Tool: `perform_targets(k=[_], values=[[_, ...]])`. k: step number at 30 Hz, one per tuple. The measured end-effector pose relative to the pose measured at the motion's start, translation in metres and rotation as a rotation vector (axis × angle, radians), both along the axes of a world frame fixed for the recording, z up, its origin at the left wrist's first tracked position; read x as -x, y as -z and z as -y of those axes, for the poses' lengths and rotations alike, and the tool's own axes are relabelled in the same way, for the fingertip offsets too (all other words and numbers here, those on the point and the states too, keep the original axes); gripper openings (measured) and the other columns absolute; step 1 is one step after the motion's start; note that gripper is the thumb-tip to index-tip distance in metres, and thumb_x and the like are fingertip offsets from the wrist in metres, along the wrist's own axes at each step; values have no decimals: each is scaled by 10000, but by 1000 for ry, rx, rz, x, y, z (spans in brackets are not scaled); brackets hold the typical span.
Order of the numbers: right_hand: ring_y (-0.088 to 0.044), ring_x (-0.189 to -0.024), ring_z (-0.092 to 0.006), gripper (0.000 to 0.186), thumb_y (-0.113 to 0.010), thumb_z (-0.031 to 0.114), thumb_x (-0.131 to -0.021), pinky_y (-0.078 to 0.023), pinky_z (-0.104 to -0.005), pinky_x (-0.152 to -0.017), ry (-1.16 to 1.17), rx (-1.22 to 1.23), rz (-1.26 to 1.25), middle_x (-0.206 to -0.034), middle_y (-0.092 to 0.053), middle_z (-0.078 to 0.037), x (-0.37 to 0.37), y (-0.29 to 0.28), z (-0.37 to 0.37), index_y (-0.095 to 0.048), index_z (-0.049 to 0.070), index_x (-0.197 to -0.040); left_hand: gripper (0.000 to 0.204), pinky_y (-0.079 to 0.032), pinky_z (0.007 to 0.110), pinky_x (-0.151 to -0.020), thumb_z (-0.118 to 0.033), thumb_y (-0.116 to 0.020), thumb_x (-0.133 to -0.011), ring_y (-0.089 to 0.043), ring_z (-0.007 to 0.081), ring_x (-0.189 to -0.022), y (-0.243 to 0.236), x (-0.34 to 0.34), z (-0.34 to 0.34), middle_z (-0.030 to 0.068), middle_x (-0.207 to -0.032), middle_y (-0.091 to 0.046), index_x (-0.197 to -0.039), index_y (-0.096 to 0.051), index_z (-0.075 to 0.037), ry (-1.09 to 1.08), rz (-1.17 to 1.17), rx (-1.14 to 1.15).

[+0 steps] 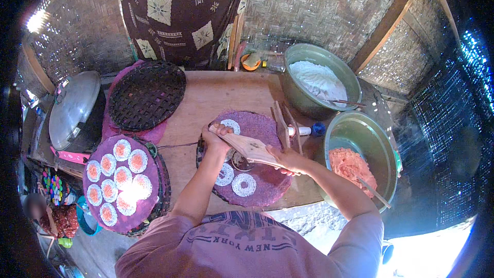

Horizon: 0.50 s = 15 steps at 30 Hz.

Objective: The person uses a wooden mold and a circular cutter to form white rice into round shapes on a purple mat, then scoops pink filling from a bowl and places it into the center of each rice piece. The person arranges the finished pieces on a woven tray and stacks them for storage.

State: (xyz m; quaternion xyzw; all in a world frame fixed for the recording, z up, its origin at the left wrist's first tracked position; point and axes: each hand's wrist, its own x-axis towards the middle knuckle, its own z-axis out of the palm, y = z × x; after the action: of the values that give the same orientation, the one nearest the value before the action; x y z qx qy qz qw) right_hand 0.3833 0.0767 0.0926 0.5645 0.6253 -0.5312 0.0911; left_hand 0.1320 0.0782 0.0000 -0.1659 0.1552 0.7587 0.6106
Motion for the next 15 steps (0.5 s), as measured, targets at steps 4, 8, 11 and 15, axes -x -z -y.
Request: perform_targets(k=[4, 8, 11, 15], values=[[-451, -401, -123, 832, -366, 814, -819, -340, -290, -343, 45, 3, -39, -514, -476, -19, 12, 19, 10, -587, 19, -713, 504, -344, 337, -526, -560, -251, -902, -307, 142, -444, -14, 14, 7, -27, -476, -278, -654, -404, -149, -39, -111, 54], [-466, -404, -137, 845, -361, 810, -824, -362, -294, -361, 38, -143, -77, -507, -491, -35, 32, 27, 8, -613, 13, -699, 537, -331, 327, -506, -606, -263, -898, -311, 132, -436, -19, 32, -4, -35, -464, -285, -646, -402, -153, -50, -186, -9], [-485, -415, -159, 862, -346, 810, -828, -407, -314, -396, -29, -165, -92, -552, -538, -64, 36, 18, -4, -637, 0, -782, 529, -328, 309, -497, -600, -284, -898, -314, 124, -425, -15, 44, -13, -42, -462, -301, -636, -407, -157, -34, -174, -132], [-564, -466, -190, 900, -317, 801, -843, -489, -298, -442, 11, 197, -483, -741, -641, -153, 27, 17, -15, -629, -20, -1041, 510, -319, 282, -485, -571, -299, -907, -310, 106, -410, -2, 56, -16, -49, -460, -306, -627, -409, -159, 25, -67, -352]])
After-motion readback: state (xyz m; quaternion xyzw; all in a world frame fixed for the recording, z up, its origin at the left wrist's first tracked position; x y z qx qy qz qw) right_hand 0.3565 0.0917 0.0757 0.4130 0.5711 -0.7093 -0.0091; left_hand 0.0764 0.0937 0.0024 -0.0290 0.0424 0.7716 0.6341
